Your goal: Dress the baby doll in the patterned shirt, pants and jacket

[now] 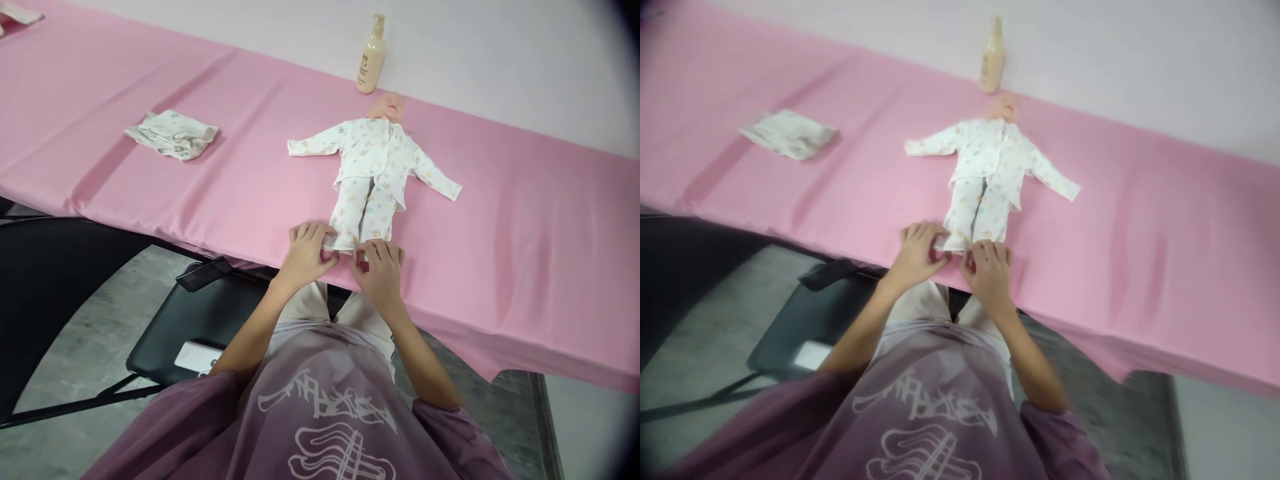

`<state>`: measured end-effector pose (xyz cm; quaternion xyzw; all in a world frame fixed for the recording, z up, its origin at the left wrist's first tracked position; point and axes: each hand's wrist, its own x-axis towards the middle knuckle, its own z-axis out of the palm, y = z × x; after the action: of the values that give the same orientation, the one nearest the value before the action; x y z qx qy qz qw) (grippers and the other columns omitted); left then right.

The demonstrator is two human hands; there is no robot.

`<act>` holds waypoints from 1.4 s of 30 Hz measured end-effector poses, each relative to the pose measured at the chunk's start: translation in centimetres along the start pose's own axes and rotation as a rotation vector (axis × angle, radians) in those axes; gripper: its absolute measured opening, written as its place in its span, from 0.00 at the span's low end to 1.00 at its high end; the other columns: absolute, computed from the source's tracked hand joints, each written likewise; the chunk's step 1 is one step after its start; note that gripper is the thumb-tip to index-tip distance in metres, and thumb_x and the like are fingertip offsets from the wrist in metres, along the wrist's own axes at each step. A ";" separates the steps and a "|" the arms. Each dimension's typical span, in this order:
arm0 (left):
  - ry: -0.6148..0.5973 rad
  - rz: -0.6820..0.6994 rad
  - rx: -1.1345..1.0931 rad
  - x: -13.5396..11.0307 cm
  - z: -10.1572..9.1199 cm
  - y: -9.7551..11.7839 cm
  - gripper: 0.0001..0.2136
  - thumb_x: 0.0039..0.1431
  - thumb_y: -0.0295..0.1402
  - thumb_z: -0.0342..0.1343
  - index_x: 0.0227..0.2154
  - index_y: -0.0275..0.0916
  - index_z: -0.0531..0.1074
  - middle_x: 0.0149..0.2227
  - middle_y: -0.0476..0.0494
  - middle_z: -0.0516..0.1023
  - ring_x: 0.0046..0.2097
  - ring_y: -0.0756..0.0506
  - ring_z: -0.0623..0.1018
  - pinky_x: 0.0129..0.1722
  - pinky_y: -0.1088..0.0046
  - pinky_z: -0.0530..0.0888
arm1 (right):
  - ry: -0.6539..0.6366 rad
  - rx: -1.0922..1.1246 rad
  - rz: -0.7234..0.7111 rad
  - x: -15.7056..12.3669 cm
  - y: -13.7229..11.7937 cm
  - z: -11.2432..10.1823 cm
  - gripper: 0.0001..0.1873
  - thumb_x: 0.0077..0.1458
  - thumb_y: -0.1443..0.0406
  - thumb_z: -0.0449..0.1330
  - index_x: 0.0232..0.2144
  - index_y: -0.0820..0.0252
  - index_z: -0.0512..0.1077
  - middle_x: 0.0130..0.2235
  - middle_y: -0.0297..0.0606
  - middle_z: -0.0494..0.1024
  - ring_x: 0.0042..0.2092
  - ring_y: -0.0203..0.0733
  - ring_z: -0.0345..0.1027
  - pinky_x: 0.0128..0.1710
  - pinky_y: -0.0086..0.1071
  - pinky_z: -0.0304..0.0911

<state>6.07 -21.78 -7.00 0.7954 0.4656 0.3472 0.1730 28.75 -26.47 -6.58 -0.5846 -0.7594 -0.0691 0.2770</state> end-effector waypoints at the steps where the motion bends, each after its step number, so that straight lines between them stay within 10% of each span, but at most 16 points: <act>1: -0.002 0.003 0.005 0.0 0.1 0.0 0.21 0.64 0.30 0.72 0.57 0.45 0.75 0.54 0.38 0.84 0.59 0.27 0.78 0.61 0.45 0.67 | 0.012 -0.001 0.000 -0.1 0.0 0.0 0.04 0.74 0.64 0.65 0.45 0.49 0.80 0.50 0.47 0.87 0.54 0.63 0.77 0.56 0.56 0.68; 15: 0.212 0.072 -0.030 -1.4 0.2 -0.7 0.13 0.63 0.28 0.69 0.47 0.45 0.74 0.35 0.48 0.79 0.40 0.37 0.80 0.50 0.55 0.72 | 0.009 0.109 -0.053 -0.6 0.5 0.3 0.04 0.78 0.64 0.62 0.45 0.50 0.76 0.43 0.38 0.89 0.48 0.54 0.80 0.58 0.50 0.66; 27: 0.044 -0.165 0.152 -1.3 -0.9 0.9 0.18 0.60 0.26 0.71 0.50 0.42 0.72 0.40 0.46 0.82 0.47 0.33 0.81 0.56 0.53 0.71 | 0.150 0.146 -0.163 -0.6 0.5 0.7 0.11 0.71 0.70 0.64 0.52 0.51 0.72 0.40 0.33 0.87 0.43 0.49 0.80 0.57 0.46 0.66; 35: 0.110 0.083 0.102 -2.2 -1.2 1.7 0.13 0.73 0.34 0.66 0.56 0.43 0.74 0.57 0.35 0.83 0.60 0.32 0.79 0.61 0.50 0.72 | 0.159 0.198 0.039 -3.8 4.1 -2.8 0.15 0.73 0.57 0.69 0.56 0.52 0.73 0.52 0.46 0.84 0.54 0.58 0.77 0.58 0.51 0.68; 42: -0.033 0.126 0.249 0.7 2.3 4.8 0.15 0.69 0.33 0.75 0.53 0.42 0.77 0.72 0.34 0.78 0.68 0.28 0.73 0.67 0.46 0.70 | 0.024 0.161 0.245 -4.7 6.2 -2.7 0.13 0.71 0.57 0.67 0.53 0.54 0.74 0.51 0.48 0.84 0.53 0.61 0.74 0.58 0.53 0.66</act>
<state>10.90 -23.54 -5.47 0.8439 0.4515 0.2838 0.0584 36.16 -29.77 -8.02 -0.6482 -0.6819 0.0192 0.3385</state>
